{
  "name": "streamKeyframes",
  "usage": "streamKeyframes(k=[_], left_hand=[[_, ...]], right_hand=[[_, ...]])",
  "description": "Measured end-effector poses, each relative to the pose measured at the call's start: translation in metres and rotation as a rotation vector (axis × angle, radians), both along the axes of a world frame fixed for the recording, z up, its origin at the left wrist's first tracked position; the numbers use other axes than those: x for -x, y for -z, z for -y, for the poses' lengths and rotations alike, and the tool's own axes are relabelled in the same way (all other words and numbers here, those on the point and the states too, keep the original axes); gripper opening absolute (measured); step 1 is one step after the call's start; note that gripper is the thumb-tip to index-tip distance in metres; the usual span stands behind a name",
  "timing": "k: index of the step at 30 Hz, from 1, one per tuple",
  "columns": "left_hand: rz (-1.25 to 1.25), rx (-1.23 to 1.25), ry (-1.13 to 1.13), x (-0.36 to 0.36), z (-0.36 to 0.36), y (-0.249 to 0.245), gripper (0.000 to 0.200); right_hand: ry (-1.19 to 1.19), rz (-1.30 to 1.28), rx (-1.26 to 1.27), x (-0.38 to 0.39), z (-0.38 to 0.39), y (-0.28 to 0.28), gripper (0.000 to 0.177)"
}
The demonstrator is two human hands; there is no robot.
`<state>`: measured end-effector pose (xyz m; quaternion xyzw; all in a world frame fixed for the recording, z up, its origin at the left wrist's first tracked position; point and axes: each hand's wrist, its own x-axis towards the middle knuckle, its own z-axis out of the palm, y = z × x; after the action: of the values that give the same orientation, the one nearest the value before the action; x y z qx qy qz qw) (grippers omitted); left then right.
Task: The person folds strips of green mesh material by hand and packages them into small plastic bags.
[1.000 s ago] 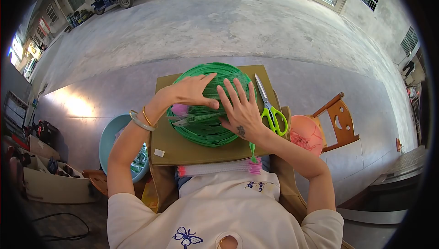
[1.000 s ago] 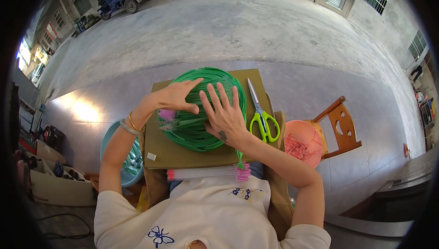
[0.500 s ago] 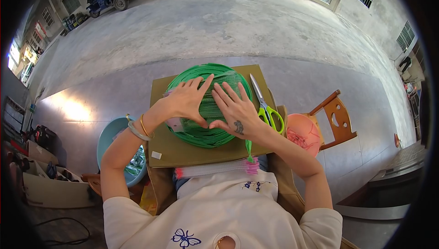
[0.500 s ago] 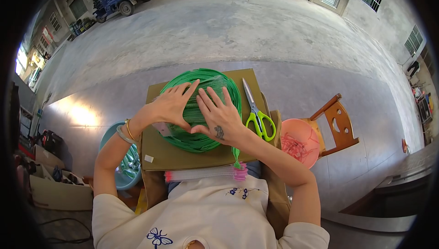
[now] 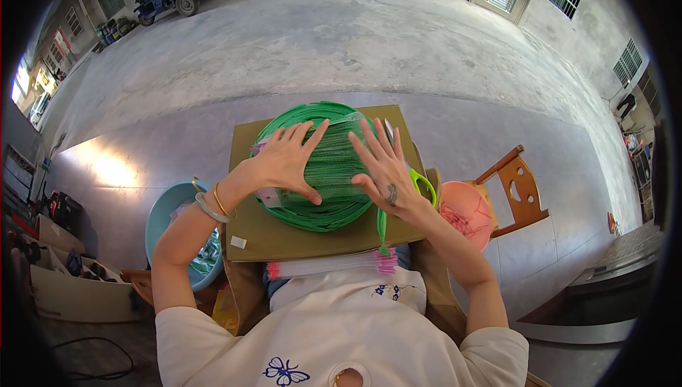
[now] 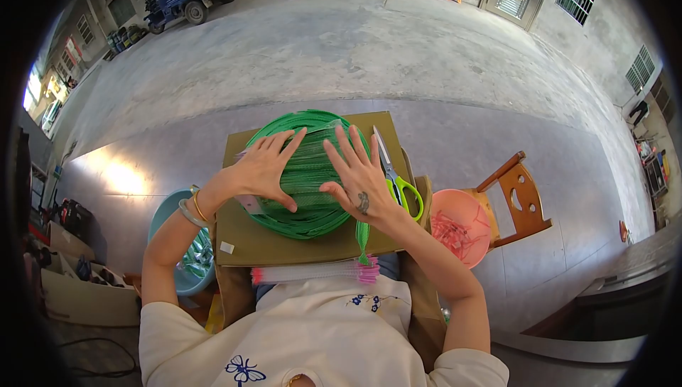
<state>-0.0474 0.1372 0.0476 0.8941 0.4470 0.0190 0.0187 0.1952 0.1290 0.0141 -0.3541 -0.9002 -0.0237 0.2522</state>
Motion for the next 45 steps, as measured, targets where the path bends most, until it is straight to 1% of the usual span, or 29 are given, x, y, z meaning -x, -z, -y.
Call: streamKeyframes(k=[2, 3, 5, 8, 11, 14, 17, 18, 21, 24, 26, 27, 29, 30, 33, 35, 39, 42, 45], left_hand=[[0.010, 0.035, 0.003, 0.000, 0.002, -0.003, 0.133], [0.063, 0.073, 0.004, 0.003, 0.001, -0.002, 0.134], [0.168, 0.146, 0.012, 0.008, -0.006, 0.000, 0.135], [0.136, 0.090, 0.027, 0.007, -0.001, -0.001, 0.134], [0.116, 0.051, -0.008, 0.005, 0.001, 0.001, 0.137], [0.061, -0.004, -0.010, 0.003, 0.001, 0.002, 0.134], [-0.041, 0.044, -0.066, -0.001, 0.002, -0.007, 0.129], [-0.030, 0.068, -0.073, -0.001, 0.002, -0.009, 0.129], [-0.016, 0.113, -0.091, -0.001, -0.001, -0.009, 0.127], [-0.033, 0.088, -0.102, 0.001, -0.004, -0.004, 0.128], [-0.037, 0.048, -0.112, 0.002, -0.002, -0.004, 0.130], [-0.037, 0.085, -0.110, 0.003, 0.000, -0.005, 0.131], [-0.036, 0.157, -0.105, 0.004, -0.002, -0.009, 0.133], [-0.027, 0.150, -0.100, 0.005, -0.004, -0.008, 0.134], [-0.021, 0.142, -0.101, 0.006, -0.008, -0.003, 0.136], [-0.042, 0.147, -0.118, 0.005, -0.008, -0.005, 0.134], [0.004, 0.047, -0.115, 0.007, -0.008, 0.005, 0.127], [0.045, 0.038, -0.095, 0.010, -0.011, 0.010, 0.121], [0.039, 0.047, -0.092, 0.011, -0.012, 0.007, 0.116]], right_hand=[[0.036, -0.025, -0.105, 0.013, 0.005, -0.022, 0.083], [-0.010, 0.006, -0.085, 0.023, 0.008, -0.023, 0.084], [-0.097, 0.068, -0.048, 0.042, 0.014, -0.024, 0.085], [-0.159, 0.140, -0.037, 0.056, 0.011, -0.004, 0.095], [-0.062, 0.012, -0.052, 0.048, 0.017, -0.017, 0.108], [0.093, 0.297, -0.086, 0.044, 0.011, -0.016, 0.122], [0.063, 0.360, -0.040, 0.044, -0.009, -0.038, 0.129], [0.035, 0.398, -0.035, 0.045, -0.019, -0.038, 0.134], [0.002, 0.541, 0.098, 0.049, -0.034, -0.039, 0.134], [-0.006, 0.569, 0.363, 0.054, -0.047, -0.039, 0.129], [-0.003, 0.545, 0.290, 0.053, -0.051, -0.037, 0.124], [-0.004, 0.531, 0.255, 0.052, -0.053, -0.034, 0.122], [-0.041, 0.497, 0.105, 0.045, -0.062, -0.020, 0.118], [-0.059, 0.478, 0.034, 0.045, -0.062, -0.021, 0.116], [-0.099, 0.531, 0.308, 0.046, -0.069, -0.032, 0.113], [-0.089, 0.534, 0.301, 0.049, -0.068, -0.032, 0.106], [-0.024, 0.508, 0.222, 0.051, -0.063, -0.027, 0.089], [-0.038, 0.461, 0.208, 0.050, -0.060, -0.028, 0.079], [-0.013, 0.473, 0.216, 0.052, -0.056, -0.029, 0.075]])
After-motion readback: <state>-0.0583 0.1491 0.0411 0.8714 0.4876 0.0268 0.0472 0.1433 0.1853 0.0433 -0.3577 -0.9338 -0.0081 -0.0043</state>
